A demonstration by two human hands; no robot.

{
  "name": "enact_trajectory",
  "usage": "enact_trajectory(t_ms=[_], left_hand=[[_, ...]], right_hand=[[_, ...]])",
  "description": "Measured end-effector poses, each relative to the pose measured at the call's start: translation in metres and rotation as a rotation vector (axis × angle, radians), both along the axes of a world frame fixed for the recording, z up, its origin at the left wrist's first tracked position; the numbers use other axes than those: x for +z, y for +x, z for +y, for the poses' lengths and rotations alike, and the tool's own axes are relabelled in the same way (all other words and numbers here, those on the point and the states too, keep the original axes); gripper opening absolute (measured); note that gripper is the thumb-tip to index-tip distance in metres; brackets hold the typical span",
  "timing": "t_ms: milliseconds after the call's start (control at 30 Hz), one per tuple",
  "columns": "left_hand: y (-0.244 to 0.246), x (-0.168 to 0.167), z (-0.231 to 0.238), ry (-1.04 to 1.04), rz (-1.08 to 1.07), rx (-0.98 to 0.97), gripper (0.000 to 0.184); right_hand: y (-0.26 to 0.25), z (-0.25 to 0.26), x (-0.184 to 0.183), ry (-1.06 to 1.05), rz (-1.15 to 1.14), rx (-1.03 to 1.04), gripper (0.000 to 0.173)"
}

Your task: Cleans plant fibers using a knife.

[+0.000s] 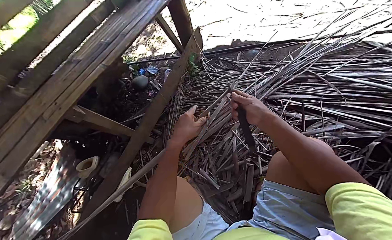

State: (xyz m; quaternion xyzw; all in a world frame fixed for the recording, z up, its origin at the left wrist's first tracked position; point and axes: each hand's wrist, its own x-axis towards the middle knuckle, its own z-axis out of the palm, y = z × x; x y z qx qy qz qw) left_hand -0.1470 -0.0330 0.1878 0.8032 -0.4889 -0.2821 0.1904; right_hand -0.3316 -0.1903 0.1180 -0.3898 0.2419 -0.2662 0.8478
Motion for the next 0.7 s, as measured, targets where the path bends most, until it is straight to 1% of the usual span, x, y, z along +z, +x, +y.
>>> enact_trajectory(t_ms=[33, 67, 100, 133, 200, 300, 367, 433, 533, 700], left_hand=[[0.005, 0.003, 0.002, 0.038, 0.06, 0.014, 0.056], [0.009, 0.006, 0.005, 0.064, 0.104, 0.015, 0.046], [0.013, 0.006, 0.007, 0.058, 0.122, 0.001, 0.034], [0.016, 0.005, 0.008, 0.047, 0.114, -0.016, 0.03], [0.019, 0.002, 0.005, 0.04, 0.064, -0.033, 0.034], [0.013, -0.004, -0.002, 0.009, -0.037, -0.009, 0.036], [0.008, -0.008, -0.007, -0.017, -0.084, -0.013, 0.036], [0.003, -0.01, -0.01, -0.023, -0.11, -0.037, 0.035], [-0.003, -0.01, -0.012, -0.034, -0.118, -0.068, 0.033], [-0.009, -0.018, -0.013, -0.079, -0.178, -0.094, 0.03]], right_hand=[[-0.002, -0.006, -0.001, -0.013, 0.005, -0.049, 0.036], [-0.004, -0.01, 0.0, -0.028, 0.006, -0.091, 0.035], [-0.006, -0.013, 0.001, -0.048, 0.013, -0.123, 0.035], [-0.008, -0.012, 0.002, -0.08, 0.029, -0.139, 0.036], [-0.007, -0.003, 0.007, -0.176, 0.062, -0.101, 0.038], [0.0, 0.026, 0.013, -0.308, 0.1, 0.111, 0.043], [0.007, 0.044, 0.01, -0.336, 0.113, 0.264, 0.047], [0.013, 0.052, 0.004, -0.341, 0.102, 0.357, 0.051], [0.017, 0.053, 0.0, -0.359, 0.077, 0.386, 0.054], [0.021, 0.051, -0.001, -0.349, 0.114, 0.318, 0.048]])
